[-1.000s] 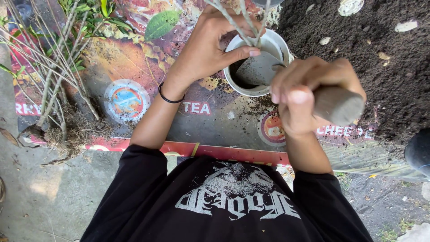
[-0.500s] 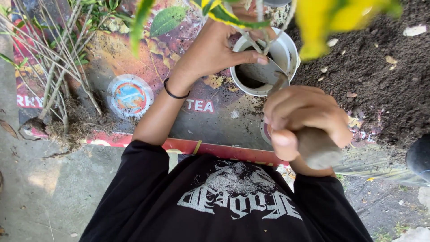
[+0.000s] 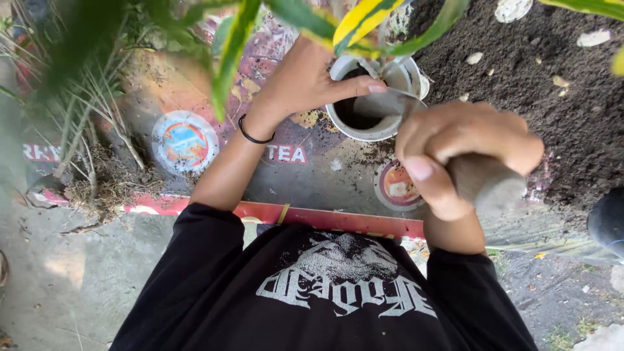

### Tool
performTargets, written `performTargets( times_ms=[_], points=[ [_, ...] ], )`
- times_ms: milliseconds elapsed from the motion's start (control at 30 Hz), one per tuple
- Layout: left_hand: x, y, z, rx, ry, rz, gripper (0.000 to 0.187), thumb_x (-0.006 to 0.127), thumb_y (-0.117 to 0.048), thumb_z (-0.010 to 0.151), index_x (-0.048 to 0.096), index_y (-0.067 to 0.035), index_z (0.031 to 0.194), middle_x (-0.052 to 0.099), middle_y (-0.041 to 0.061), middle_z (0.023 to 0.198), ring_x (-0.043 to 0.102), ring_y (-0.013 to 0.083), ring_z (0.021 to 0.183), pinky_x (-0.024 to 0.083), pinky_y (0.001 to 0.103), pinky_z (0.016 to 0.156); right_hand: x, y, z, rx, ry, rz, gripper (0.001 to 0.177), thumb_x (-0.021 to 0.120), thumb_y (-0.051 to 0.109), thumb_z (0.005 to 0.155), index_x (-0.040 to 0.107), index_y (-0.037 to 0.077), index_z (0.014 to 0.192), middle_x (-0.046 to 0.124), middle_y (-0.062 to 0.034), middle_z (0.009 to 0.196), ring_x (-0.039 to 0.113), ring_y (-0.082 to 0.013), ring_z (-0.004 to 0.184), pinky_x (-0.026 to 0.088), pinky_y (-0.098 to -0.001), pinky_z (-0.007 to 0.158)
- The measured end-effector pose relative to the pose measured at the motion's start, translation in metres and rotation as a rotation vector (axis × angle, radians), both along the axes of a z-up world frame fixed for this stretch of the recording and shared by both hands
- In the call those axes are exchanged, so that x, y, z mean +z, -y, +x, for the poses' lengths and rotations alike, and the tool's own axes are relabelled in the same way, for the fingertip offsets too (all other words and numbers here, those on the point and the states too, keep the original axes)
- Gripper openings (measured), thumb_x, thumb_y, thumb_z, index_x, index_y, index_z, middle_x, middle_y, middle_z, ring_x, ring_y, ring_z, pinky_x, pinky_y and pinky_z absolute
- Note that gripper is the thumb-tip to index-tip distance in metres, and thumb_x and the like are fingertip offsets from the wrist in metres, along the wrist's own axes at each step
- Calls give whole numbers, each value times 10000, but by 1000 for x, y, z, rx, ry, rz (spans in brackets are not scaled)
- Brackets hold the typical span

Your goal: Planting a small sapling into a white plastic cup with soil and decorative stones.

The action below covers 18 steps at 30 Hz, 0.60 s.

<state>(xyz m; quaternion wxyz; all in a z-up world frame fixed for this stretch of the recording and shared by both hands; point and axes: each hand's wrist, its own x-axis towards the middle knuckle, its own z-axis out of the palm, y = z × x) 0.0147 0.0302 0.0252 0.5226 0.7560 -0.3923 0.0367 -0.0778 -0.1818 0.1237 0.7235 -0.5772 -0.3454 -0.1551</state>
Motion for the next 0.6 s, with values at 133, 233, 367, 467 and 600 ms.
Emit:
performTargets(
  times_ms=[133,233,367,467,600],
  points=[
    [-9,13,2,13,27,-105,360,854,-353,967,750,-62,1150,728,128,1144,674,310,1121,517,432,1015,25,26,3,127,1,-137,211,626,-28,799,515,81,656,577,-21,573,616,-155,464,542,-334,438],
    [-12,23,1,4,-35,-197,307,805,-344,993,748,-74,1128,756,91,1053,738,269,1034,557,393,976,33,36,11,375,24,-219,192,626,-18,789,542,90,654,608,-18,571,638,-128,469,549,-305,439],
    [-13,24,-1,52,-7,-199,309,783,-343,988,748,-63,1112,755,102,1028,724,291,1000,539,400,943,7,13,14,275,-39,-273,257,695,-1,761,515,114,618,587,-30,563,608,-148,460,449,-294,406],
    [-14,23,3,67,49,-190,294,774,-335,1016,742,-62,1121,756,95,1058,714,296,1047,511,441,1034,0,17,15,339,-38,-249,286,711,-9,806,521,110,629,609,-30,595,633,-137,485,492,-266,421],
    [-13,23,0,88,46,-197,283,778,-331,1017,741,-66,1108,749,89,1062,698,298,1052,516,438,1019,27,31,12,489,100,-322,202,677,-4,765,561,91,629,611,-28,574,617,-127,470,540,-287,422]
  ],
)
